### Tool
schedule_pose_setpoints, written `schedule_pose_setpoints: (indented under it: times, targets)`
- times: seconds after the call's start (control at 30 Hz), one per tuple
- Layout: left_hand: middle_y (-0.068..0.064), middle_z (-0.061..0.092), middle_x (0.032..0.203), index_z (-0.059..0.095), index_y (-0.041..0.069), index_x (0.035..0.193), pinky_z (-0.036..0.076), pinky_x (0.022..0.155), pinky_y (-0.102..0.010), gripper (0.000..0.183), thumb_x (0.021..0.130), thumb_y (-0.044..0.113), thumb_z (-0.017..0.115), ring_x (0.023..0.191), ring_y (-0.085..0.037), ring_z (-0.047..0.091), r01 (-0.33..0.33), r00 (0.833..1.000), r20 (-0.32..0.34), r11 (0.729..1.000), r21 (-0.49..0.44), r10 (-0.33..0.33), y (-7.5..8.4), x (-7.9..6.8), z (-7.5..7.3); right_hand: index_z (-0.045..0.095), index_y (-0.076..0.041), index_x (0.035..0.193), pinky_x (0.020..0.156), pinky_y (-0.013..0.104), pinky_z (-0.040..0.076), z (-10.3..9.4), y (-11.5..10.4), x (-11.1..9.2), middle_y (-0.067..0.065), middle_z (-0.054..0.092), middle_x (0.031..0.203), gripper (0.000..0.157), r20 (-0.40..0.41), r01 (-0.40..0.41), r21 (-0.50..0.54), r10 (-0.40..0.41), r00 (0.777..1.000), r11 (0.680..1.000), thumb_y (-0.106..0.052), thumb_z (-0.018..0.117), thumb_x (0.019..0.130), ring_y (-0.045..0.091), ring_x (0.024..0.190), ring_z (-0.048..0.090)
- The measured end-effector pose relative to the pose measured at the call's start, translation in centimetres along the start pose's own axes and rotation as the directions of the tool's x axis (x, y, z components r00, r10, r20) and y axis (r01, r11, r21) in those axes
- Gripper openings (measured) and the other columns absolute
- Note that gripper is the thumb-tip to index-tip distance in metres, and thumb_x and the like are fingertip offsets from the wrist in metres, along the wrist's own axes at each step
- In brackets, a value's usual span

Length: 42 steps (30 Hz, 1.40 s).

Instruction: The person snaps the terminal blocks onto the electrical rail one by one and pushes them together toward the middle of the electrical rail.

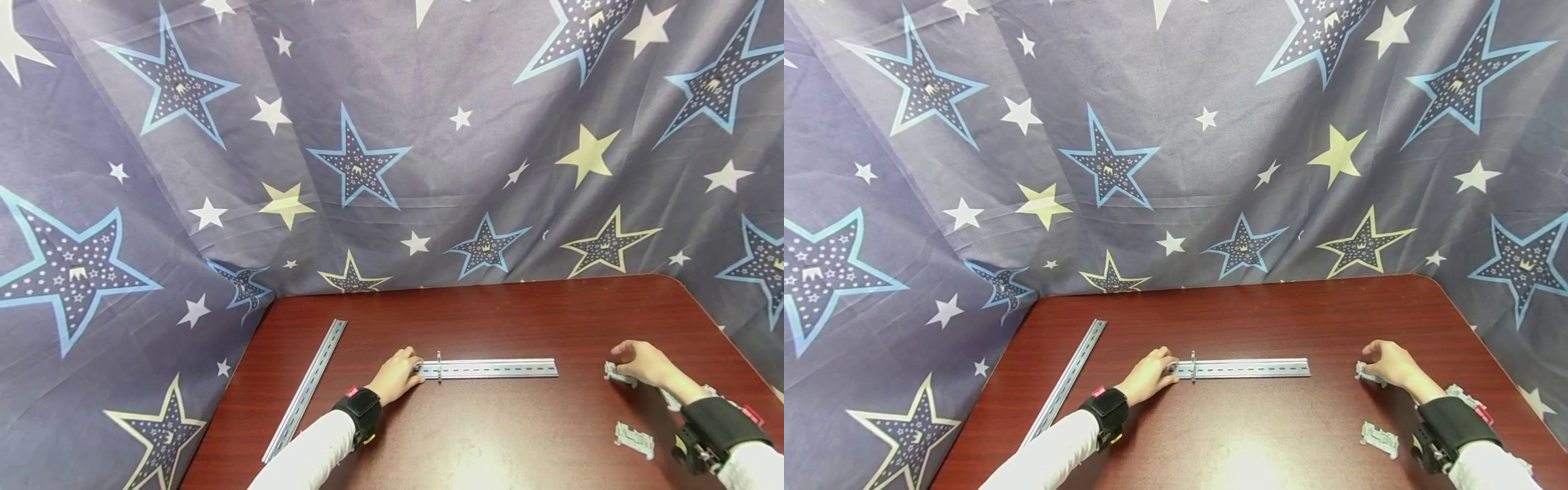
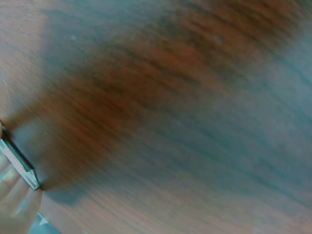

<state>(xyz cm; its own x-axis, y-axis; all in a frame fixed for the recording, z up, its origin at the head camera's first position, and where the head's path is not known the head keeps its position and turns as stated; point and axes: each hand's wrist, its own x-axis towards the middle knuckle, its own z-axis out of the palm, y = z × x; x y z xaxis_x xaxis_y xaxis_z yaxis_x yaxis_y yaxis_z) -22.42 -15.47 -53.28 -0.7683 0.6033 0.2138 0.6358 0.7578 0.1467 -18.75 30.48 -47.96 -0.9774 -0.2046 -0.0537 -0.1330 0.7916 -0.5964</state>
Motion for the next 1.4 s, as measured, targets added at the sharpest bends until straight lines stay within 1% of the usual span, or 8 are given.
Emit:
schedule_pose_setpoints:
  times: [0.27, 0.43, 0.7, 0.8, 0.93, 1.03, 1.2, 1.4]
  targets:
    - [0.000, 0.049, 0.084, 0.064, 0.005, 0.097, 0.043, 0.069, -0.026, 0.029, 0.075, 0.024, 0.068, 0.080, -0.014, 0.050, 0.002, 1.000, 0.003, 1.000, 0.000, -0.002, 0.0, 0.0, -0.1, 0.054, 0.015, 0.090, 0.064, 0.043, 0.045, 0.6, 0.1, 0.1, 0.030, 0.058, 0.085, 0.032, 0.020, -0.031, -0.004, 0.031, 0.999, 1.000, -0.003, 0.067, 0.067, 0.039, 0.080, 0.057]
    - [0.000, 0.050, 0.084, 0.064, 0.005, 0.097, 0.043, 0.069, -0.026, 0.029, 0.075, 0.024, 0.067, 0.080, -0.015, 0.050, 0.005, 1.000, 0.009, 1.000, -0.002, -0.005, 0.1, 0.0, -0.2, 0.055, 0.013, 0.088, 0.067, 0.047, 0.043, 1.0, 0.3, 0.0, 0.029, 0.058, 0.084, 0.032, 0.004, -0.017, -0.024, 0.017, 1.000, 1.000, -0.002, 0.069, 0.064, 0.041, 0.081, 0.055]
    - [0.000, 0.050, 0.084, 0.064, 0.005, 0.097, 0.043, 0.069, -0.026, 0.029, 0.075, 0.023, 0.068, 0.080, -0.015, 0.050, 0.016, 1.000, 0.013, 1.000, -0.006, -0.016, 0.1, -0.1, -0.2, 0.056, 0.011, 0.085, 0.059, 0.038, 0.043, 1.6, 0.6, 0.0, 0.022, 0.058, 0.076, 0.030, -0.034, 0.018, -0.089, -0.021, 0.999, 0.996, 0.000, 0.069, 0.060, 0.030, 0.069, 0.055]
    - [0.000, 0.050, 0.083, 0.064, 0.005, 0.097, 0.043, 0.068, -0.026, 0.029, 0.075, 0.023, 0.068, 0.080, -0.015, 0.050, 0.017, 1.000, 0.009, 1.000, -0.006, -0.017, 0.1, -0.1, -0.2, 0.057, 0.011, 0.085, 0.059, 0.039, 0.043, 1.7, 0.7, 0.0, 0.023, 0.058, 0.077, 0.029, -0.037, 0.024, -0.101, -0.028, 0.999, 0.995, 0.001, 0.069, 0.061, 0.032, 0.070, 0.055]
    - [0.000, 0.050, 0.084, 0.064, 0.005, 0.096, 0.043, 0.066, -0.026, 0.029, 0.075, 0.024, 0.068, 0.079, -0.014, 0.050, 0.021, 1.000, 0.005, 1.000, -0.005, -0.021, 0.2, -0.2, -0.3, 0.056, 0.014, 0.086, 0.057, 0.040, 0.044, 1.8, 0.8, 0.0, 0.028, 0.057, 0.078, 0.027, -0.014, 0.022, -0.093, -0.024, 1.000, 0.995, 0.003, 0.067, 0.063, 0.037, 0.072, 0.056]
    - [0.000, 0.050, 0.084, 0.064, 0.005, 0.096, 0.043, 0.066, -0.026, 0.029, 0.075, 0.024, 0.068, 0.079, -0.014, 0.050, 0.023, 1.000, 0.005, 1.000, -0.004, -0.023, 0.2, -0.2, -0.3, 0.056, 0.015, 0.086, 0.057, 0.041, 0.044, 1.8, 0.9, 0.1, 0.027, 0.057, 0.077, 0.027, -0.008, 0.019, -0.092, -0.020, 1.000, 0.996, 0.004, 0.066, 0.063, 0.037, 0.071, 0.056]
    - [0.001, 0.050, 0.083, 0.064, 0.006, 0.096, 0.043, 0.065, -0.026, 0.029, 0.075, 0.024, 0.068, 0.079, -0.014, 0.050, 0.025, 1.000, 0.004, 1.000, -0.006, -0.025, 0.2, -0.1, -0.3, 0.057, 0.014, 0.083, 0.056, 0.040, 0.044, 1.8, 1.0, 0.3, 0.022, 0.058, 0.073, 0.024, -0.016, 0.012, -0.102, -0.014, 1.000, 0.995, 0.004, 0.066, 0.063, 0.034, 0.068, 0.055]
    - [0.001, 0.049, 0.082, 0.064, 0.006, 0.096, 0.043, 0.065, -0.026, 0.029, 0.075, 0.024, 0.068, 0.079, -0.014, 0.050, 0.028, 1.000, 0.005, 1.000, -0.009, -0.028, 0.2, -0.2, -0.3, 0.055, 0.015, 0.083, 0.048, 0.031, 0.044, 2.1, 1.0, 0.3, 0.018, 0.056, 0.070, 0.023, -0.011, -0.010, -0.069, 0.010, 1.000, 0.998, 0.005, 0.064, 0.064, 0.021, 0.056, 0.054]
